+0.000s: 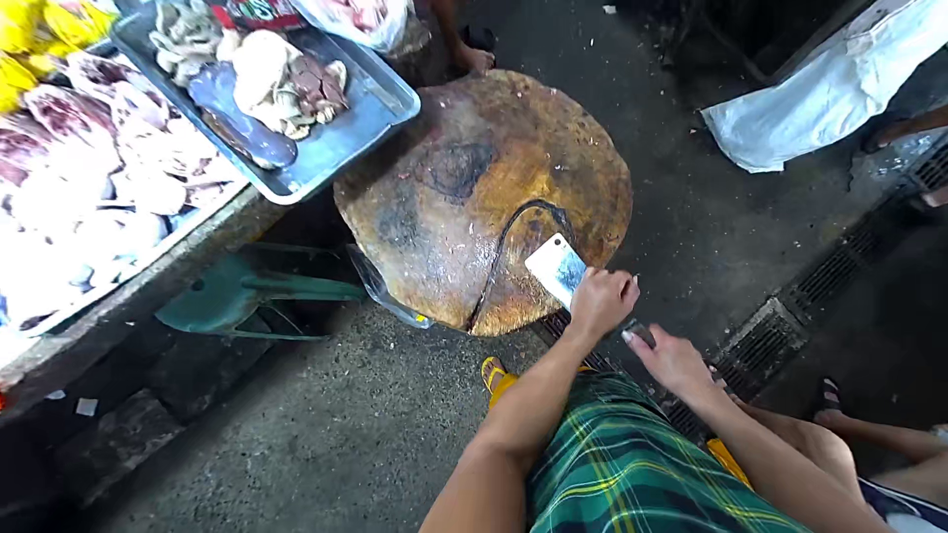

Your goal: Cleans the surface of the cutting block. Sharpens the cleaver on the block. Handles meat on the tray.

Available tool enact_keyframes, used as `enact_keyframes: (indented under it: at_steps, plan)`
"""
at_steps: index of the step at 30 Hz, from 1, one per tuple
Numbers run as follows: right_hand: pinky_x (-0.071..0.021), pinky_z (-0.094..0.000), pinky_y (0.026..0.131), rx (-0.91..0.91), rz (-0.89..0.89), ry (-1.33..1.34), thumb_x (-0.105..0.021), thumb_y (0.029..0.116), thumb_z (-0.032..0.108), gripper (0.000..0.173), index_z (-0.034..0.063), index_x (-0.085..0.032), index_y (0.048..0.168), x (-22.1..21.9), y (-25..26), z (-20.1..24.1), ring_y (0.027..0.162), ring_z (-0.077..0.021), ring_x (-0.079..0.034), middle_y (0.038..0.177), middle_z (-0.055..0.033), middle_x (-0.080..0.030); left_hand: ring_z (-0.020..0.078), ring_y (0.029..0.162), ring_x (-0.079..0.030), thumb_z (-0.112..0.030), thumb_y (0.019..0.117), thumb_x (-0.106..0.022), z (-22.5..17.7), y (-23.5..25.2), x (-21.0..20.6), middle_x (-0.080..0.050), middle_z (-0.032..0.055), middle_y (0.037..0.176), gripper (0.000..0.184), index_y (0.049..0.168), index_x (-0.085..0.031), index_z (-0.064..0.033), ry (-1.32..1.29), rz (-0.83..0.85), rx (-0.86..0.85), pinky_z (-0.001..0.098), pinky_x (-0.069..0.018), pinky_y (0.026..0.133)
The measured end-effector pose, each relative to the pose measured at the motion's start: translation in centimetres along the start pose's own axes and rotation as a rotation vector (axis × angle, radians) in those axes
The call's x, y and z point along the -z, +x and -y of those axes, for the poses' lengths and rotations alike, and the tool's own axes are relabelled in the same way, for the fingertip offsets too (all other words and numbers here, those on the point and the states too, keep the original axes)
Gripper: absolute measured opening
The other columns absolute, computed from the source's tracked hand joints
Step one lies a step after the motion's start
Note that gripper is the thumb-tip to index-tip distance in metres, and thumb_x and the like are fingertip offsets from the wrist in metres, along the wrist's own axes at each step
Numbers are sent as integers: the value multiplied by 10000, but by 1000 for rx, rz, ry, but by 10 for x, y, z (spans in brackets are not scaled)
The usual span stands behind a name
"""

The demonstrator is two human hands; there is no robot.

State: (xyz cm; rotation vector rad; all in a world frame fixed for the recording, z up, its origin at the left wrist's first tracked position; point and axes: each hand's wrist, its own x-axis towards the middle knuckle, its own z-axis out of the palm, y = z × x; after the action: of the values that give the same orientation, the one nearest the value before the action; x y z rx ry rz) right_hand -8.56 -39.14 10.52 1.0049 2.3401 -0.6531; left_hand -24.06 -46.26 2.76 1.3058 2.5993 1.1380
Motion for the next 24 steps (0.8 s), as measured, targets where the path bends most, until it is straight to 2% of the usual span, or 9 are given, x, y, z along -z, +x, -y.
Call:
enact_keyframes:
  at_steps: [4, 6, 9, 13, 16, 17, 19, 21, 24]
  plan:
    - [-546, -639, 841, 3, -54, 74, -392, 1018, 699, 711, 64, -659, 1195, 12, 35, 17, 968, -410, -706, 971, -219, -710, 169, 873, -698, -310, 1027, -552, 26, 51, -14, -721, 11, 837, 278, 912, -728, -129, -57, 28, -49, 384, -563, 902]
    - [-559, -636, 830, 62, 2, 13, -374, 999, 737, 752, 82, -654, 1242, 7, 31, 20, 956, -402, -716, 971, -205, -722, 159, 905, -698, -306, 1026, -566, 29, 29, 1, -735, -5, 867, 262, 938, -749, -140, -40, -35, 26, 381, -566, 908]
    - [-553, -643, 804, 108, 39, -39, -390, 997, 734, 749, 73, -655, 1228, 20, 34, 26, 949, -423, -712, 958, -213, -719, 187, 788, -697, -297, 989, -617, 30, 17, 9, -712, 20, 767, 251, 855, -737, -123, 37, -187, 63, 404, -574, 826]
    - [-556, -637, 782, 116, -37, 34, -426, 992, 726, 709, 72, -675, 1103, 21, 64, 35, 903, -403, -709, 900, -204, -704, 161, 894, -704, -346, 1041, -537, 52, 56, 1, -727, 6, 858, 302, 952, -738, -140, 26, -61, 98, 384, -571, 906]
    - [-559, -635, 804, 202, 52, -30, -401, 986, 744, 755, 66, -664, 1188, 18, 53, 31, 927, -402, -713, 941, -207, -712, 200, 891, -699, -308, 1019, -581, 36, 18, 23, -723, 31, 855, 259, 939, -742, -121, 46, -134, 168, 420, -578, 878]
    - [-556, -636, 799, 200, 43, -31, -405, 988, 740, 746, 66, -661, 1177, 23, 55, 32, 930, -410, -711, 944, -211, -711, 203, 858, -699, -304, 1005, -595, 38, 22, 20, -723, 30, 824, 253, 914, -746, -122, 62, -159, 154, 417, -575, 853]
    - [-551, -654, 812, 151, 9, -12, -439, 989, 725, 728, 61, -677, 1167, 29, 63, 26, 953, -432, -709, 963, -228, -715, 197, 875, -710, -333, 1028, -555, 40, 40, 4, -732, 28, 834, 303, 929, -747, -120, 48, -102, 158, 409, -576, 890]
    - [-554, -636, 791, 150, -34, 31, -443, 988, 724, 708, 66, -677, 1107, 23, 73, 32, 914, -408, -706, 918, -208, -704, 168, 895, -709, -330, 1044, -531, 51, 56, 2, -730, 16, 860, 313, 930, -734, -121, 47, -74, 127, 383, -566, 922]
    - [-565, -629, 811, 197, 49, -37, -411, 972, 761, 746, 101, -677, 1193, 19, 55, 26, 938, -388, -719, 958, -183, -724, 219, 923, -691, -328, 1039, -547, 32, 18, 26, -717, 43, 879, 293, 955, -732, -117, 70, -79, 189, 436, -563, 915]
